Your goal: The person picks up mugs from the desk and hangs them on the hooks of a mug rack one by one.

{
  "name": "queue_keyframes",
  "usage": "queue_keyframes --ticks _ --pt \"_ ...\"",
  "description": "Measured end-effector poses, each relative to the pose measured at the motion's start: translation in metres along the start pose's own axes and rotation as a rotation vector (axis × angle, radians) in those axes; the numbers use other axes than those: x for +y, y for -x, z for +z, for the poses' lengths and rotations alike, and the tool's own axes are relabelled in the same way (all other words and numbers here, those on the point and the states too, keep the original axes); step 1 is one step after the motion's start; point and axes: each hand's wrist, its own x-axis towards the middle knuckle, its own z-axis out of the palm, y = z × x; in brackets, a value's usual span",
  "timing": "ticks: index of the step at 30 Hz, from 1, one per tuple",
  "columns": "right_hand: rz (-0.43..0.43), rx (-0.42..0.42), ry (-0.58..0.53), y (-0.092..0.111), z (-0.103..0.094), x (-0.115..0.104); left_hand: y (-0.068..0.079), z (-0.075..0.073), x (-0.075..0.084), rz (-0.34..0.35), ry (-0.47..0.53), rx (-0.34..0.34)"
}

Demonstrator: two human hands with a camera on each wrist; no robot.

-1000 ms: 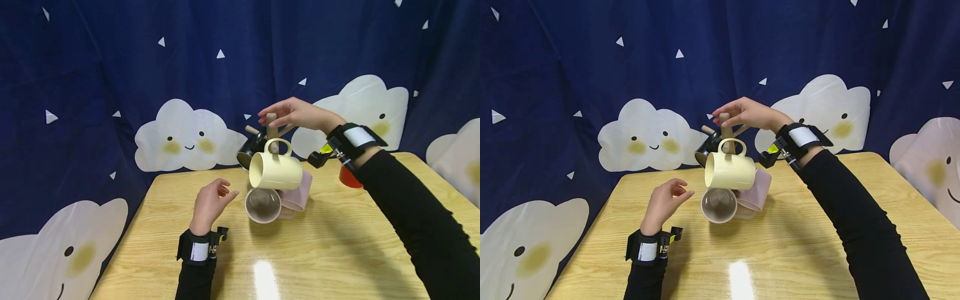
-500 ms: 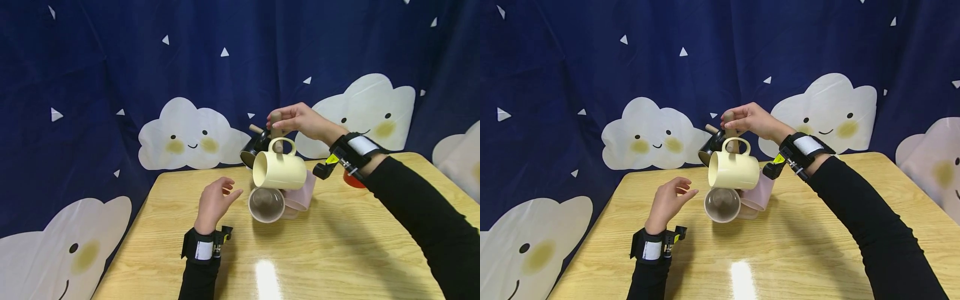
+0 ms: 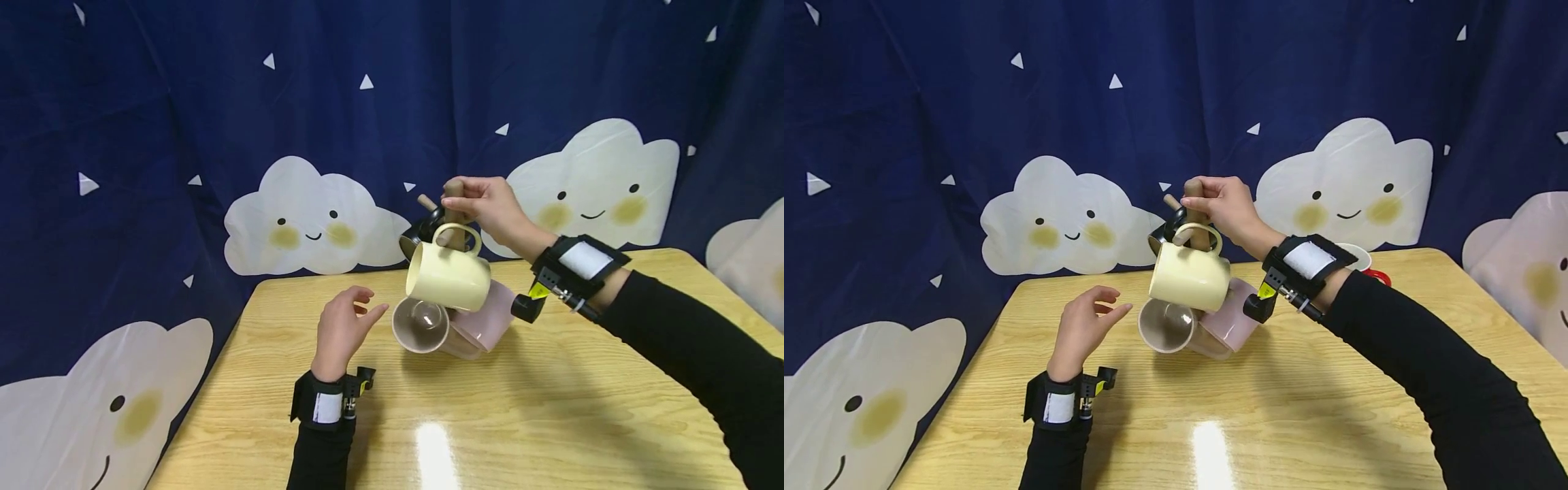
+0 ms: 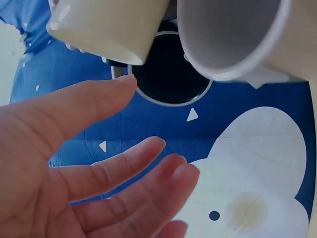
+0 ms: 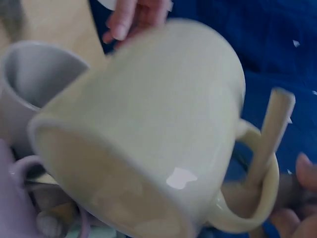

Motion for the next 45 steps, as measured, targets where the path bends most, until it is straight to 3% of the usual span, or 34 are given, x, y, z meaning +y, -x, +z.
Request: queue_keyframes --ticks 9,13,17,22,26,31,35,41,45 --pt "0.006 0.304 0.306 0.016 0.02 -0.014 0.0 0.001 0.005 -0.008 0.012 -0.015" --pt "0.015 0.31 0.368 0.019 0.025 -0.018 0.001 0.001 0.004 0.002 0.004 -0.022" --pt "0.037 0.134 0.469 0.013 0.01 -0.023 0.004 0.003 0.003 0.009 0.014 -0.043" --pt "-0.008 -0.241 0.502 -0.011 -0.02 -0.025 0.006 0.004 0.003 0.024 0.015 -0.032" --pt "-0.04 -0.507 0.321 -0.028 -0.038 -0.018 0.006 0.005 0.005 0.025 -0.001 -0.037" --pt "-0.014 -0.73 0.045 -0.041 -0.05 0.0 0.005 0.007 0.009 0.039 0.004 -0.062" --pt "-0.027 -0.778 -0.058 -0.041 -0.057 0.013 0.007 0.008 0.011 0.055 0.006 -0.067" --pt "-0.118 -0.738 -0.133 -0.036 -0.061 0.02 0.005 0.008 0.014 0.067 0.007 -0.048" --pt "-0.116 -0.71 -0.135 -0.032 -0.06 0.017 0.005 0.007 0.015 0.056 0.005 -0.052"
